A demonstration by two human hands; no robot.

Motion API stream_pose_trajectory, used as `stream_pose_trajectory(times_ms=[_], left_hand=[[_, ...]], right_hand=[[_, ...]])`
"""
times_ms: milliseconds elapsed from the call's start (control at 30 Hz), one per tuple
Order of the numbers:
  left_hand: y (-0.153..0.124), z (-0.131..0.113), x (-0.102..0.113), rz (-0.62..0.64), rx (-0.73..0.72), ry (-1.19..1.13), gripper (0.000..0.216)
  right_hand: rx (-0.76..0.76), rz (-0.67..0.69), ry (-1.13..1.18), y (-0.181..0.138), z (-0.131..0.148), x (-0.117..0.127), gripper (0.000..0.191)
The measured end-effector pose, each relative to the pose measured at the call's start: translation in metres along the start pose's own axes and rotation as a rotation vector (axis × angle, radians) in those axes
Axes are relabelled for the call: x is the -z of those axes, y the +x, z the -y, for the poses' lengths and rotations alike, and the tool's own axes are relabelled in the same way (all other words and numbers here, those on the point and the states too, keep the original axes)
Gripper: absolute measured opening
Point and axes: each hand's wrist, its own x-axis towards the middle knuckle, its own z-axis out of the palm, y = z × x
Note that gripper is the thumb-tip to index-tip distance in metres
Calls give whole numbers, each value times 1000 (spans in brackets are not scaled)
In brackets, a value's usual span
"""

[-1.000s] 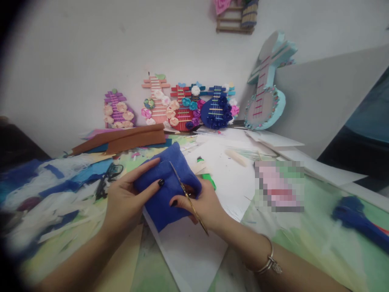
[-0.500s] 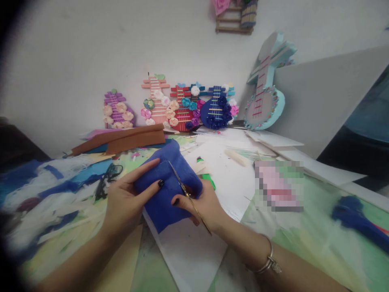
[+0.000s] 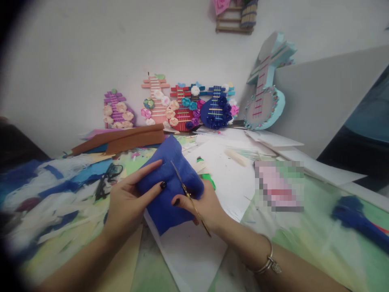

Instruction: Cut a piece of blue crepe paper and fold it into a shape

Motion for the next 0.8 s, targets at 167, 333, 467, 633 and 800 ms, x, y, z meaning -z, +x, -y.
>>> stream_pose_trajectory(times_ms=[167, 333, 467, 633, 800], left_hand=[[0, 1, 0, 4, 0, -3, 42], [1, 0, -1, 4, 13, -24, 42], [1, 1, 0, 4, -8, -7, 42], [1, 0, 0, 4, -10, -10, 41], [1, 1, 0, 6, -16, -17, 40]], right_hand=[[-14, -13, 39, 0, 0, 0, 42], [-28, -14, 64, 0, 1, 0, 38], [-44, -30, 82, 1, 2, -1, 37], [-42, -20, 95, 1, 4, -2, 34], [-29, -4, 97, 0, 3, -2, 33]])
